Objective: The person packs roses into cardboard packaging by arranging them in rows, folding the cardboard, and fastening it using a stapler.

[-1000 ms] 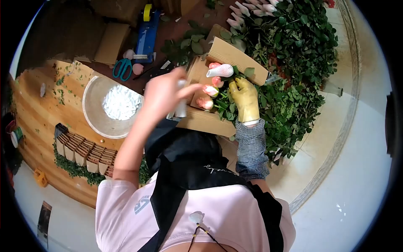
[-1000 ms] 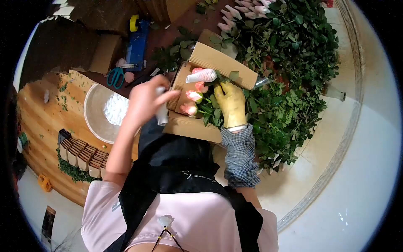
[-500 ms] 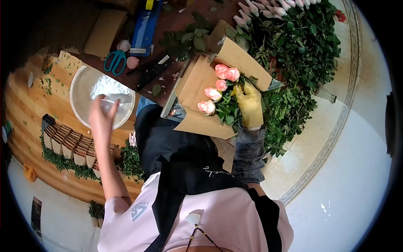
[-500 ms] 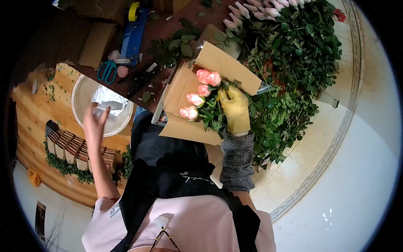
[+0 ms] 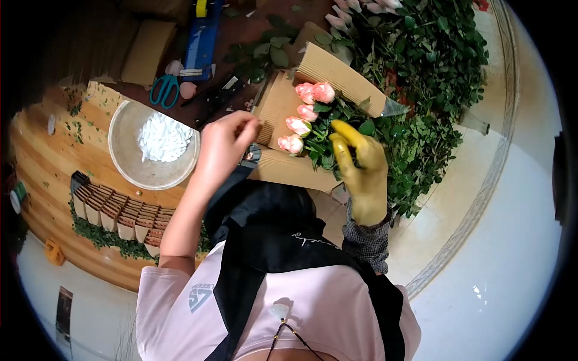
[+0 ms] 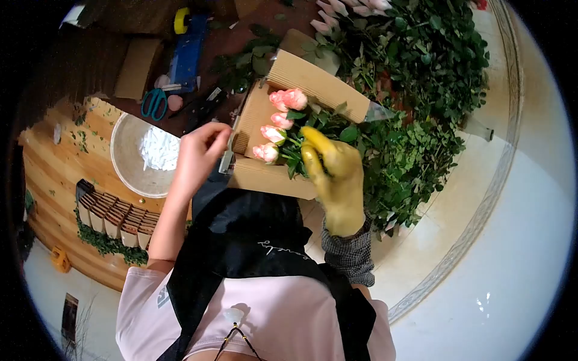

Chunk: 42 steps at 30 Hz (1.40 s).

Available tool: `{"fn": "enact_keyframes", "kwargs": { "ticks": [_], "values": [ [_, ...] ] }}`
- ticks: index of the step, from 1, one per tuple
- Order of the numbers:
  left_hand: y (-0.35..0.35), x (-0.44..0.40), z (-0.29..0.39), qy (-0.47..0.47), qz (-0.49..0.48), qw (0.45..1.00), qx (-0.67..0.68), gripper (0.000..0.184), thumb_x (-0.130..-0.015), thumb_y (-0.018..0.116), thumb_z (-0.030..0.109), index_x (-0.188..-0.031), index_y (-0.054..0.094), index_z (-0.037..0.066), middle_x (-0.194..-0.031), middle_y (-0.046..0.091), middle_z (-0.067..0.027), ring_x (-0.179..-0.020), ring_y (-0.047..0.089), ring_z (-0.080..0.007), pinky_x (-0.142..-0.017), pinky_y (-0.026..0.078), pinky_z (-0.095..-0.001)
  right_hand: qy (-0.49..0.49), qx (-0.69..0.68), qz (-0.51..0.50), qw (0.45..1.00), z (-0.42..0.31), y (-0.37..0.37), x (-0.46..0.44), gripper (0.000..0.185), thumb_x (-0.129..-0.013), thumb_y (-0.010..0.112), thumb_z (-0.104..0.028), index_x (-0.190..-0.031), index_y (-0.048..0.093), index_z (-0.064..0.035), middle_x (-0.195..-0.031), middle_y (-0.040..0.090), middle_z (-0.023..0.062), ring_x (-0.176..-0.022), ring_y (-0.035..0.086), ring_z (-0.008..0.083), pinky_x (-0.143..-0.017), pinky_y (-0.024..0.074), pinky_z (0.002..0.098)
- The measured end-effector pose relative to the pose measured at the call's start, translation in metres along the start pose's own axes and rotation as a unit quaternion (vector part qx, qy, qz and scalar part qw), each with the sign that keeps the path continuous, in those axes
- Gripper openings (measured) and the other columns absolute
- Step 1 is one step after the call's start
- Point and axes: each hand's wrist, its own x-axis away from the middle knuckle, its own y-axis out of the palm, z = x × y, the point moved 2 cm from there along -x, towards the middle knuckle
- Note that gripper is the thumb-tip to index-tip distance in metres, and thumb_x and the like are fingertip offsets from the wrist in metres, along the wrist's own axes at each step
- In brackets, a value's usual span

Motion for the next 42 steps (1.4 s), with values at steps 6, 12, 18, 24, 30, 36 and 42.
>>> {"fn": "enact_keyframes", "kwargs": {
  "ticks": [6,12,18,24,30,36,42],
  "values": [
    [0.033,-0.004,0.026,0.087,-0.014,0.973,-0.215,0.015,-0.088,0.066,0.008,-0.100,0.073,0.002,-0.090,0.068,-0.0182,-0.082,0.067,-0.0378,-0.073,0.054,-0.0413,-0.083,0.120,-0.102,0.984,0.016,0.055,-0.006,0.023,-0.084,0.074,-0.021,-0.100,0.066,-0.0068,-0.072,0.065,0.0124,-0.068,0.065,0.0328,-0.064,0.0505,0.0441],
    [0.040,-0.004,0.024,0.122,-0.022,0.973,-0.195,0.018,-0.088,0.066,0.006,-0.104,0.073,0.003,-0.086,0.066,-0.0169,-0.080,0.066,-0.0384,-0.072,0.054,-0.0415,-0.148,0.092,-0.156,0.972,0.023,0.043,0.005,0.049,-0.081,0.077,-0.030,-0.122,0.060,-0.0085,-0.076,0.065,0.0056,-0.072,0.063,0.0264,-0.067,0.0496,0.0400],
    [0.031,-0.007,0.011,0.027,-0.080,0.989,-0.119,0.019,-0.098,0.056,0.002,-0.112,0.067,-0.006,-0.103,0.071,-0.0182,-0.091,0.073,-0.0200,-0.079,0.057,-0.0310,-0.189,0.128,-0.160,0.960,0.023,0.057,-0.004,0.050,-0.081,0.077,-0.043,-0.111,0.061,-0.0072,-0.069,0.061,0.0044,-0.065,0.061,0.0248,-0.062,0.0476,0.0374],
    [0.027,0.009,0.018,0.029,-0.081,0.995,-0.049,0.026,-0.093,0.062,0.002,-0.119,0.061,-0.001,-0.102,0.065,-0.0167,-0.087,0.071,-0.0278,-0.076,0.057,-0.0336,-0.188,0.138,-0.170,0.957,0.020,0.057,-0.004,0.046,-0.083,0.073,-0.043,-0.108,0.062,-0.0063,-0.070,0.064,0.0063,-0.069,0.064,0.0256,-0.064,0.0489,0.0398],
    [0.049,0.015,0.044,0.283,-0.034,0.900,-0.331,0.027,-0.076,0.078,0.020,-0.097,0.065,0.008,-0.105,0.055,-0.0099,-0.097,0.053,-0.0297,-0.082,0.045,-0.0403,-0.117,-0.011,-0.171,0.978,0.026,0.040,-0.006,0.035,-0.084,0.072,-0.031,-0.110,0.065,-0.0083,-0.081,0.070,0.0135,-0.079,0.069,0.0320,-0.072,0.0524,0.0446],
    [0.044,0.016,0.042,0.283,-0.043,0.900,-0.328,0.030,-0.074,0.079,0.019,-0.097,0.065,0.006,-0.104,0.055,-0.0116,-0.098,0.053,-0.0318,-0.084,0.044,-0.0416,-0.075,0.102,-0.029,0.992,0.022,0.047,-0.026,0.022,-0.088,0.069,-0.028,-0.078,0.063,-0.0095,-0.065,0.066,0.0106,-0.061,0.066,0.0304,-0.057,0.0516,0.0422],
    [0.044,0.010,0.048,0.308,-0.035,0.890,-0.335,0.030,-0.074,0.079,0.019,-0.097,0.065,0.006,-0.121,0.057,-0.0101,-0.113,0.052,-0.0307,-0.093,0.043,-0.0422,-0.097,0.076,-0.008,0.992,0.022,0.060,-0.025,0.023,-0.090,0.067,-0.030,-0.079,0.063,-0.0100,-0.064,0.065,0.0100,-0.061,0.066,0.0306,-0.060,0.0526,0.0429]
  ]
}}
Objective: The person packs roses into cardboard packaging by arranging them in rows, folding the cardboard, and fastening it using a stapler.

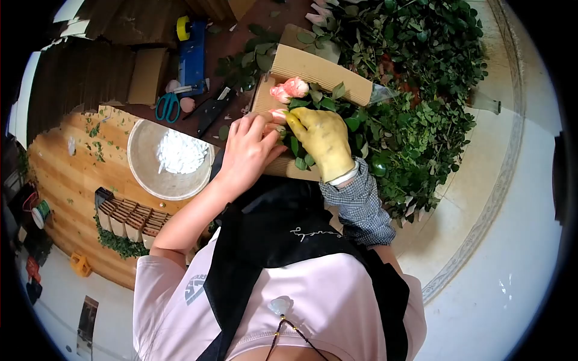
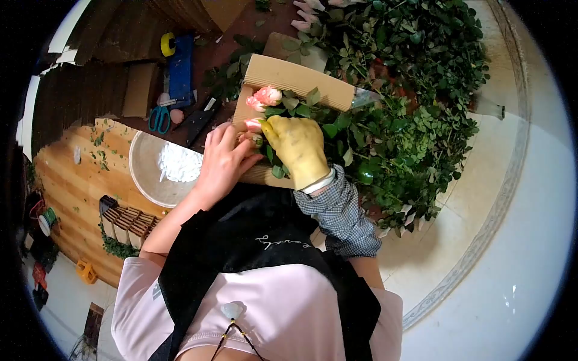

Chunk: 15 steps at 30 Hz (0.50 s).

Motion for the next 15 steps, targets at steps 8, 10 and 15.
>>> {"fn": "enact_keyframes", "kwargs": {
  "ticks": [8,10,15],
  "values": [
    [-0.003,-0.010,0.002,0.086,-0.049,0.994,-0.043,0.030,-0.074,0.078,0.019,-0.094,0.062,0.002,-0.133,0.057,-0.0080,-0.123,0.051,-0.0265,-0.102,0.040,-0.0409,0.020,-0.132,-0.005,0.991,0.015,0.007,0.004,0.020,-0.089,0.066,-0.025,-0.104,0.071,-0.0127,-0.084,0.071,0.0125,-0.079,0.069,0.0320,-0.069,0.0543,0.0432],
    [-0.003,-0.010,0.006,0.079,-0.056,0.994,-0.044,0.031,-0.073,0.078,0.019,-0.094,0.062,0.002,-0.133,0.057,-0.0079,-0.122,0.052,-0.0265,-0.101,0.040,-0.0404,0.044,-0.102,0.005,0.994,0.008,0.000,0.006,0.019,-0.090,0.066,-0.024,-0.104,0.071,-0.0130,-0.078,0.070,0.0108,-0.075,0.069,0.0319,-0.069,0.0540,0.0434],
    [-0.007,-0.009,0.004,0.048,-0.063,0.996,-0.030,0.033,-0.072,0.079,0.018,-0.095,0.061,0.002,-0.133,0.058,-0.0064,-0.114,0.054,-0.0260,-0.095,0.042,-0.0389,0.105,0.024,0.054,0.993,0.007,-0.006,0.001,0.023,-0.090,0.068,-0.027,-0.102,0.068,-0.0079,-0.074,0.069,0.0137,-0.067,0.067,0.0343,-0.066,0.0533,0.0431]
  ]
}}
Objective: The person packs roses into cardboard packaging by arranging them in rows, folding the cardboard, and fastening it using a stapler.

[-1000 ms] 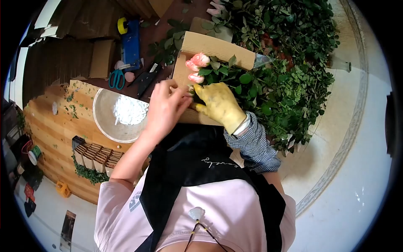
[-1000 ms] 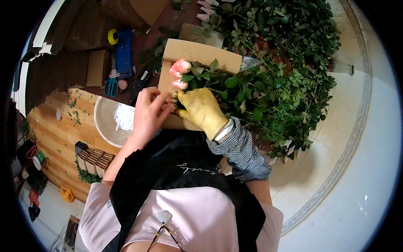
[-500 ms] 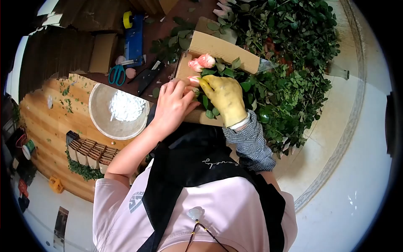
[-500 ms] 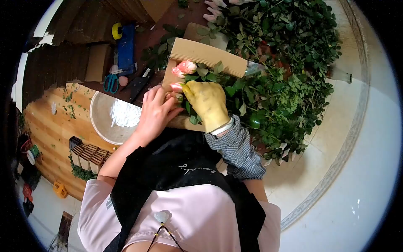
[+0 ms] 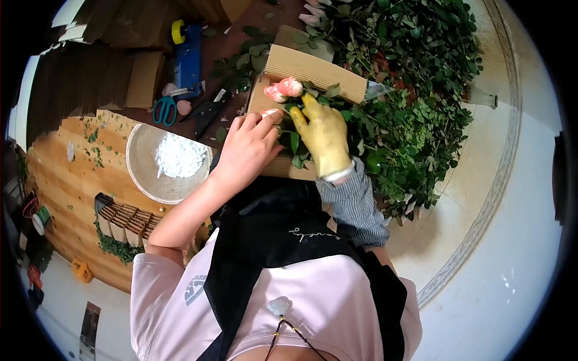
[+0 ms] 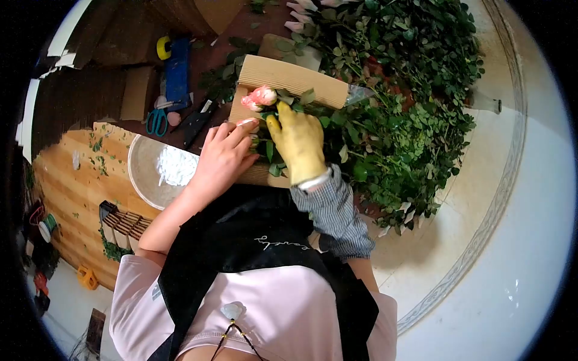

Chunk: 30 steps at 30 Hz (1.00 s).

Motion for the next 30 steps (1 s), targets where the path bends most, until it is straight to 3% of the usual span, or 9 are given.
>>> {"fn": "enact_keyframes", "kwargs": {
  "ticks": [3,7,9,10,13,19,23,26,30],
  "values": [
    [-0.001,-0.002,0.000,-0.004,0.002,1.000,0.008,0.031,-0.072,0.079,0.018,-0.094,0.061,0.004,-0.132,0.059,-0.0058,-0.111,0.055,-0.0257,-0.091,0.043,-0.0385,-0.071,-0.045,-0.063,0.994,0.013,0.010,-0.010,0.022,-0.089,0.069,-0.026,-0.098,0.066,-0.0057,-0.079,0.069,0.0152,-0.070,0.067,0.0363,-0.067,0.0541,0.0455],
    [0.002,-0.001,-0.012,-0.014,-0.002,0.999,0.043,0.026,-0.077,0.077,0.016,-0.096,0.064,0.005,-0.127,0.060,-0.0060,-0.107,0.055,-0.0237,-0.090,0.043,-0.0371,-0.046,-0.099,-0.125,0.986,0.013,-0.001,-0.009,0.027,-0.083,0.075,-0.028,-0.088,0.062,-0.0044,-0.078,0.068,0.0133,-0.074,0.067,0.0350,-0.067,0.0540,0.0453],
    [0.011,-0.003,-0.032,-0.113,0.083,0.941,0.309,0.024,-0.079,0.075,0.012,-0.101,0.066,0.007,-0.126,0.061,-0.0064,-0.109,0.054,-0.0264,-0.092,0.043,-0.0394,-0.051,-0.048,-0.133,0.989,0.010,0.002,-0.009,0.028,-0.081,0.077,-0.028,-0.086,0.061,-0.0047,-0.076,0.067,0.0127,-0.073,0.067,0.0336,-0.066,0.0537,0.0449],
    [0.013,-0.001,-0.036,-0.177,0.159,0.957,0.163,0.033,-0.079,0.077,0.013,-0.110,0.067,0.008,-0.130,0.057,-0.0116,-0.115,0.052,-0.0321,-0.097,0.042,-0.0424,-0.053,-0.049,-0.136,0.988,0.008,0.002,-0.010,0.028,-0.081,0.077,-0.028,-0.086,0.061,-0.0047,-0.076,0.067,0.0127,-0.073,0.067,0.0336,-0.066,0.0537,0.0449],
    [0.021,-0.020,-0.041,-0.220,0.157,0.949,0.160,0.053,-0.075,0.083,0.030,-0.122,0.066,0.010,-0.138,0.049,-0.0235,-0.127,0.043,-0.0412,-0.107,0.037,-0.0472,-0.090,-0.029,-0.134,0.986,0.001,-0.003,-0.010,0.028,-0.082,0.076,-0.027,-0.086,0.061,-0.0043,-0.075,0.067,0.0132,-0.072,0.067,0.0325,-0.066,0.0532,0.0447],
    [0.067,-0.034,-0.052,-0.253,0.124,0.927,0.247,0.050,-0.073,0.083,0.030,-0.115,0.070,0.006,-0.143,0.046,-0.0238,-0.132,0.042,-0.0400,-0.110,0.036,-0.0463,-0.034,-0.094,-0.082,0.992,0.002,-0.031,0.000,0.028,-0.088,0.071,-0.021,-0.112,0.068,-0.0083,-0.075,0.068,0.0135,-0.071,0.066,0.0322,-0.068,0.0531,0.0435],
    [0.063,-0.031,-0.050,-0.249,0.130,0.915,0.291,0.048,-0.070,0.084,0.028,-0.112,0.071,0.009,-0.144,0.044,-0.0239,-0.136,0.038,-0.0405,-0.113,0.033,-0.0470,-0.081,-0.199,-0.028,0.976,0.003,-0.037,-0.013,0.035,-0.086,0.067,-0.006,-0.121,0.067,-0.0089,-0.115,0.068,0.0178,-0.101,0.067,0.0359,-0.086,0.0545,0.0392],
    [0.062,-0.031,-0.049,-0.254,0.129,0.915,0.286,0.048,-0.071,0.085,0.028,-0.113,0.070,0.008,-0.145,0.043,-0.0222,-0.137,0.037,-0.0399,-0.113,0.033,-0.0463,-0.068,-0.215,-0.042,0.973,0.003,-0.012,-0.017,0.038,-0.086,0.067,-0.006,-0.123,0.066,-0.0106,-0.114,0.068,0.0173,-0.097,0.067,0.0366,-0.084,0.0548,0.0398],
    [0.060,-0.031,-0.046,-0.269,0.121,0.906,0.304,0.046,-0.071,0.085,0.026,-0.111,0.071,0.008,-0.147,0.042,-0.0209,-0.136,0.037,-0.0408,-0.113,0.033,-0.0475,-0.055,-0.078,-0.054,0.994,-0.010,-0.008,-0.024,0.037,-0.085,0.068,-0.009,-0.122,0.065,-0.0116,-0.104,0.070,0.0137,-0.089,0.066,0.0359,-0.078,0.0543,0.0430]
  ]
}}
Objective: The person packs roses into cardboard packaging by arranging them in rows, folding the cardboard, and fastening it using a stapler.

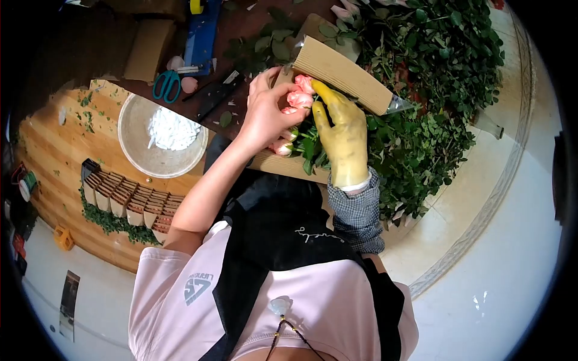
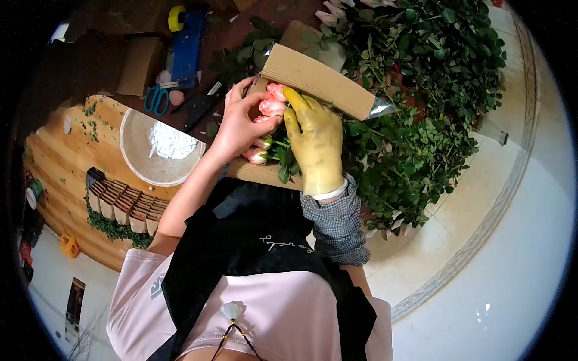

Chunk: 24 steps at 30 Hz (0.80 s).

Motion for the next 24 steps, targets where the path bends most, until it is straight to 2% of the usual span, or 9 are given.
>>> {"fn": "enact_keyframes", "kwargs": {
  "ticks": [2,5,6,8,9,16,20,21,24],
  "values": [
    [-0.002,0.000,0.001,0.021,0.008,0.999,-0.025,0.045,-0.069,0.085,0.024,-0.109,0.071,0.009,-0.147,0.043,-0.0203,-0.136,0.038,-0.0406,-0.113,0.032,-0.0478,-0.023,0.001,0.014,1.000,-0.004,-0.006,-0.001,0.032,-0.086,0.069,-0.012,-0.118,0.066,-0.0107,-0.097,0.070,0.0139,-0.087,0.067,0.0341,-0.076,0.0541,0.0427],
    [-0.006,0.000,0.006,0.037,0.020,0.999,-0.014,0.043,-0.068,0.086,0.019,-0.107,0.072,0.012,-0.146,0.043,-0.0198,-0.136,0.036,-0.0399,-0.114,0.032,-0.0484,0.041,0.035,0.004,0.999,-0.005,-0.017,0.010,0.031,-0.087,0.070,-0.016,-0.116,0.067,-0.0090,-0.081,0.069,0.0145,-0.078,0.066,0.0331,-0.070,0.0514,0.0453],
    [-0.006,0.001,0.006,0.042,0.018,0.999,-0.007,0.043,-0.068,0.087,0.018,-0.107,0.072,0.012,-0.147,0.042,-0.0196,-0.137,0.036,-0.0398,-0.114,0.031,-0.0481,0.043,0.036,-0.004,0.998,-0.003,-0.012,0.010,0.031,-0.087,0.070,-0.016,-0.116,0.067,-0.0090,-0.081,0.069,0.0145,-0.078,0.066,0.0331,-0.070,0.0514,0.0453],
    [-0.007,0.001,0.008,0.026,0.001,1.000,0.008,0.044,-0.068,0.087,0.018,-0.109,0.072,0.013,-0.149,0.040,-0.0199,-0.138,0.035,-0.0397,-0.114,0.031,-0.0478,0.092,0.057,-0.104,0.989,0.006,0.004,0.010,0.031,-0.085,0.072,-0.018,-0.114,0.068,-0.0081,-0.079,0.068,0.0134,-0.075,0.064,0.0343,-0.069,0.0495,0.0454],
    [-0.008,0.001,0.009,0.016,-0.013,1.000,0.019,0.046,-0.068,0.088,0.018,-0.110,0.072,0.013,-0.150,0.038,-0.0202,-0.140,0.034,-0.0396,-0.115,0.031,-0.0475,0.076,0.089,-0.152,0.981,0.012,0.012,0.008,0.033,-0.084,0.073,-0.018,-0.114,0.068,-0.0077,-0.077,0.067,0.0145,-0.075,0.064,0.0349,-0.069,0.0493,0.0448],
    [-0.024,0.007,0.014,-0.014,-0.100,0.993,0.062,0.058,-0.069,0.088,0.020,-0.122,0.068,0.014,-0.154,0.032,-0.0217,-0.143,0.031,-0.0387,-0.115,0.031,-0.0452,0.059,-0.039,-0.124,0.990,0.040,0.012,0.015,0.035,-0.083,0.074,-0.018,-0.116,0.068,-0.0094,-0.080,0.067,0.0163,-0.078,0.064,0.0371,-0.072,0.0501,0.0474],
    [-0.042,0.006,0.013,0.029,-0.045,0.998,0.021,0.045,-0.073,0.084,0.017,-0.115,0.068,0.009,-0.134,0.050,-0.0190,-0.126,0.045,-0.0393,-0.105,0.040,-0.0455,0.062,-0.046,-0.146,0.986,0.048,0.018,0.016,0.035,-0.082,0.075,-0.017,-0.115,0.069,-0.0088,-0.077,0.066,0.0172,-0.075,0.064,0.0376,-0.070,0.0511,0.0465],
    [-0.046,0.004,0.015,0.067,-0.010,0.997,-0.023,0.038,-0.075,0.082,0.014,-0.109,0.068,0.008,-0.121,0.055,-0.0139,-0.115,0.049,-0.0350,-0.098,0.043,-0.0434,0.077,-0.056,-0.148,0.984,0.045,0.017,0.014,0.034,-0.081,0.076,-0.016,-0.114,0.069,-0.0085,-0.075,0.065,0.0177,-0.072,0.064,0.0378,-0.068,0.0512,0.0465],
    [-0.055,0.002,0.028,0.123,0.046,0.984,-0.118,0.035,-0.072,0.083,0.014,-0.104,0.070,0.011,-0.105,0.057,-0.0072,-0.100,0.052,-0.0293,-0.086,0.044,-0.0403,0.076,-0.063,-0.133,0.986,0.042,0.016,0.013,0.034,-0.080,0.077,-0.015,-0.112,0.069,-0.0079,-0.071,0.064,0.0186,-0.068,0.064,0.0383,-0.064,0.0512,0.0464]
  ]
}}
